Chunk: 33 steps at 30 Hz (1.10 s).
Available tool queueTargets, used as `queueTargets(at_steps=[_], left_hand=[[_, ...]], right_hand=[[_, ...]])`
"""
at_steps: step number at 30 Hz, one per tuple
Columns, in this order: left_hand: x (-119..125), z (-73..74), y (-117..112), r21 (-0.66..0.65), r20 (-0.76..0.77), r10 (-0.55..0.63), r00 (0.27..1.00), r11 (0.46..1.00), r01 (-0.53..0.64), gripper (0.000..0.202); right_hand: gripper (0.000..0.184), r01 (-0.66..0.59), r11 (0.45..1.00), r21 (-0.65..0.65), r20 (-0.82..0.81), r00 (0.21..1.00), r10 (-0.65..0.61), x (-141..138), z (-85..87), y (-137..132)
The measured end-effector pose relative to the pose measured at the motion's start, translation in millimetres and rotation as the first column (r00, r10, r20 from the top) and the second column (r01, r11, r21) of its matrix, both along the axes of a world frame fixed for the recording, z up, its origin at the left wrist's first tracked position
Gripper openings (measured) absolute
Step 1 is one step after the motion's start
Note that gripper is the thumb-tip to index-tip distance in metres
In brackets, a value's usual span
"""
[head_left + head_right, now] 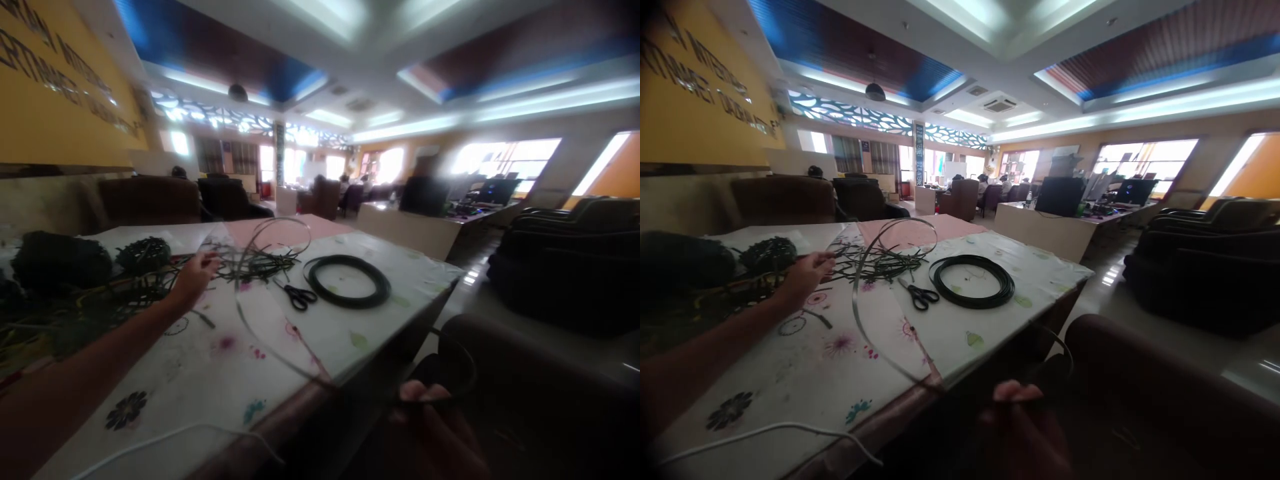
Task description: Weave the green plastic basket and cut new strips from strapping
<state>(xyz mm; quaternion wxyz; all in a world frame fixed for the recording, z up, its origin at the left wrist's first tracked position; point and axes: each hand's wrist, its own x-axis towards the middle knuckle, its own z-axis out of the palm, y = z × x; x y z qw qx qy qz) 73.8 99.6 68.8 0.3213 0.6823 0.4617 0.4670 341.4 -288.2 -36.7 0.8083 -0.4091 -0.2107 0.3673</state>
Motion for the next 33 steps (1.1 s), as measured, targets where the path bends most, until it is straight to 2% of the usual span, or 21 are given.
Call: queueTargets(at_steps=[2,4,6,7,8,10,12,13,15,19,23,25,28,30,33], left_hand=[[-14.4,-11.3,-40.4,-0.128,0.101,-0.099,0.990,0.986,0.112,0.033],[-22.2,-23.7,-83.9,-0.276,0.104,-0.227,0.968,0.929,0.247,0.037],[-21.9,-37.2,-125.7,-0.453,0.128,-0.329,0.936,0.820,0.350,0.045],[-19.1,-44.1,-144.0,-0.507,0.205,-0.371,0.906,0.752,0.422,0.048],[-15.3,-50.8,-159.4,-0.532,0.330,-0.385,0.862,0.679,0.507,0.048],[-7.1,-62.1,-179.7,-0.477,0.612,-0.331,0.718,0.570,0.669,0.044],[-1.9,-68.3,-185.5,-0.434,0.745,-0.208,0.634,0.570,0.698,0.029],[-1.2,-69.1,-183.9,-0.435,0.772,-0.148,0.618,0.585,0.684,0.023],[-3.5,-66.4,-175.1,-0.471,0.775,-0.036,0.631,0.634,0.614,0.022],[-15.2,-55.3,-149.2,-0.552,0.688,0.111,0.718,0.722,0.417,0.023],[-24.8,-54.0,-124.9,-0.551,0.631,0.135,0.764,0.771,0.319,0.021],[-27.2,-58.4,-116.6,-0.539,0.628,0.139,0.766,0.787,0.299,0.020],[-26.4,-69.0,-114.3,-0.525,0.675,0.180,0.716,0.798,0.295,0.018],[-22.3,-76.5,-122.0,-0.507,0.722,0.168,0.671,0.788,0.348,0.019],[-11.8,-85.0,-145.9,-0.462,0.752,-0.004,0.659,0.711,0.531,0.019]], right_hand=[[0.023,0.027,0.996,0.081,-0.044,0.999,-0.024,-24.1,15.1,33.0],[0.024,0.029,0.990,0.139,-0.081,0.997,-0.017,-53.8,24.0,65.4],[0.025,-0.020,0.985,0.171,-0.097,0.995,0.037,-87.6,25.9,95.1],[0.024,-0.039,0.981,0.188,-0.110,0.992,0.061,-105.0,24.6,108.1],[0.024,-0.061,0.977,0.203,-0.116,0.989,0.086,-122.1,22.3,119.5],[0.023,-0.162,0.964,0.212,-0.088,0.979,0.183,-151.4,15.9,136.1],[0.023,-0.211,0.957,0.198,-0.071,0.971,0.229,-169.0,9.2,143.7],[0.024,-0.212,0.960,0.184,-0.072,0.971,0.229,-171.9,6.2,144.3],[0.029,-0.173,0.972,0.157,-0.102,0.976,0.190,-165.3,1.2,140.2],[0.036,-0.106,0.983,0.147,-0.212,0.968,0.136,-121.6,-5.0,119.4],[0.027,-0.160,0.973,0.165,-0.246,0.949,0.198,-87.6,-12.0,95.0],[0.024,-0.189,0.970,0.152,-0.240,0.945,0.222,-85.3,-18.7,84.9],[0.024,-0.176,0.980,0.090,-0.268,0.944,0.194,-97.6,-31.5,76.2],[0.026,-0.118,0.992,0.041,-0.332,0.935,0.125,-112.1,-38.0,76.7],[0.033,-0.071,0.997,0.031,-0.414,0.907,0.077,-137.9,-38.3,86.3]])
